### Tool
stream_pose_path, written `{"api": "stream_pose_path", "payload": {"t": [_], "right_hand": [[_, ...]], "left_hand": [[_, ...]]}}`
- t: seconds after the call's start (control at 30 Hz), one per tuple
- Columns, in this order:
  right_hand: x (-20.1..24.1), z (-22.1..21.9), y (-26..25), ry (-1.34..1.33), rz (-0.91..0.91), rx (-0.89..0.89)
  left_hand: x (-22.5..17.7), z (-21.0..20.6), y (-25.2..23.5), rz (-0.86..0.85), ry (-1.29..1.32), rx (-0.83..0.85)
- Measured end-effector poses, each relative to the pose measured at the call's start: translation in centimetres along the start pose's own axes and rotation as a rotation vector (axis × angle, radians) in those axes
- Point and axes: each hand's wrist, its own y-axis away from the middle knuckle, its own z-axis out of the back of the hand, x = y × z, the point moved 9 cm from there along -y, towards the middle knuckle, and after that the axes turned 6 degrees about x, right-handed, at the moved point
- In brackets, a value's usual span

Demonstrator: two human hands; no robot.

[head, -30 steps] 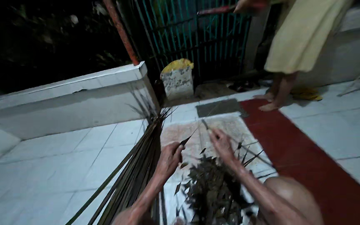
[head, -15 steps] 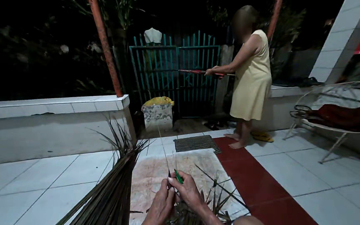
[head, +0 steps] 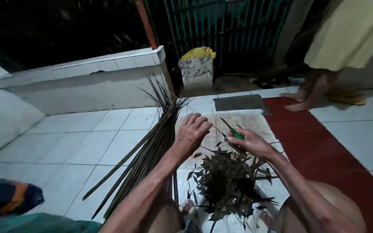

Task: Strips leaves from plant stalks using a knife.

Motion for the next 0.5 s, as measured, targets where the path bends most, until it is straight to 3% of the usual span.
{"api": "stream_pose_path", "payload": {"t": [0.3, 0.37, 0.5], "right_hand": [[-1.7, 0.5, 1.0, 0.1, -0.08, 0.174], [-2.0, 1.3, 1.0, 0.152, -0.071, 0.092], [-1.1, 6.0, 2.0, 0.271, 0.008, -0.382]], "left_hand": [[-1.7, -3.3, 0.0, -0.186, -0.002, 0.149], [-1.4, -4.6, 0.0, -0.16, 0.057, 0.21], [0.4, -6.3, 0.0, 0.035, 0.188, 0.286]]}}
